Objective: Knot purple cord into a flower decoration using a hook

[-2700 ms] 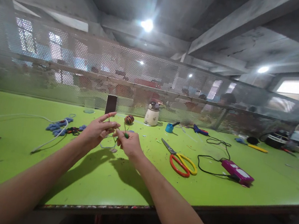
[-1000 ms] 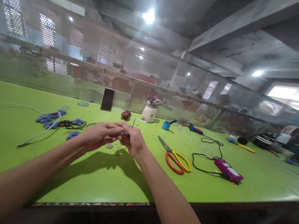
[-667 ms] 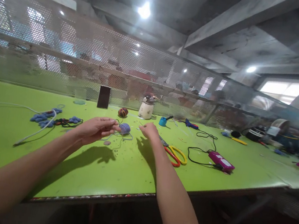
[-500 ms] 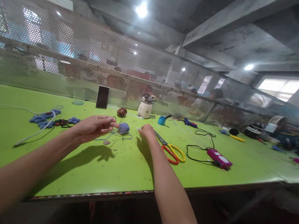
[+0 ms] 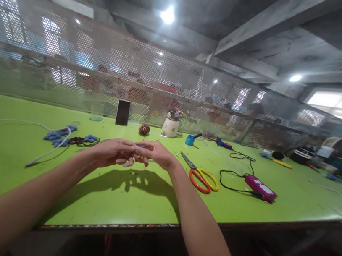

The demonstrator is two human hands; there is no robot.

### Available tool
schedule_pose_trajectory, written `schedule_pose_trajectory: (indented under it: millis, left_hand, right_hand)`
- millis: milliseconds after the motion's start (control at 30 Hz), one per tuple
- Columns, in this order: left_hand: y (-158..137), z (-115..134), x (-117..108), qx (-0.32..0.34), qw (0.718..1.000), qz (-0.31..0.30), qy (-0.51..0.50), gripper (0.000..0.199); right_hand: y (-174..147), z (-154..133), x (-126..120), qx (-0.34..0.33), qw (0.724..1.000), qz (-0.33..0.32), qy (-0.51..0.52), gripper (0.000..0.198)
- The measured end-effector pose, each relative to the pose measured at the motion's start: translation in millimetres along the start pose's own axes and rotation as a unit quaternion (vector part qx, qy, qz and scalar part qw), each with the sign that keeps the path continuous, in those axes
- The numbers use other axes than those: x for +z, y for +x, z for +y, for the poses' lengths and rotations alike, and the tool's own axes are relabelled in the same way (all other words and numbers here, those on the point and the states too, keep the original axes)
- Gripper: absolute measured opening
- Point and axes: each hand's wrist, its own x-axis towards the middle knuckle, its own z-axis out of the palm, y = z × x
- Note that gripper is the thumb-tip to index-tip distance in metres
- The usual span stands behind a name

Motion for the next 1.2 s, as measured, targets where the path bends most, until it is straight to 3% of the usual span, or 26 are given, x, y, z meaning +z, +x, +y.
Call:
schedule_pose_trajectory:
  millis: [133, 300, 567, 800, 967, 1200]
  left_hand:
    - [1.7, -3.1, -5.8, -0.016, 1.000, -0.012, 0.012, 0.009]
    - [0.9, -1.8, -3.5, -0.023, 0.999, -0.020, 0.011, 0.011]
    - [0.4, 0.7, -0.4, -0.092, 0.996, -0.015, 0.004, 0.053]
    - [4.1, -10.9, -10.0, -0.058, 0.995, -0.037, 0.073, 0.024]
    - [2.6, -10.0, -7.7, -0.050, 0.994, -0.070, 0.064, 0.020]
    - [2.4, -9.1, -6.5, -0.024, 0.997, -0.070, 0.035, 0.019]
  right_hand:
    - [0.4, 2.2, -9.4, 0.015, 0.997, 0.047, -0.060, 0.033]
    - [0.0, -2.1, -8.5, 0.001, 0.995, 0.097, -0.036, 0.025]
    - [1.8, 1.0, -10.3, -0.038, 0.986, 0.030, -0.159, 0.024]
    - [1.7, 2.1, -11.7, -0.031, 0.985, 0.026, -0.169, 0.029]
    - [0.0, 3.2, -15.2, -0.021, 0.992, 0.026, -0.125, 0.031]
    - [-0.5, 5.0, -16.9, 0.005, 0.996, 0.054, -0.078, 0.031]
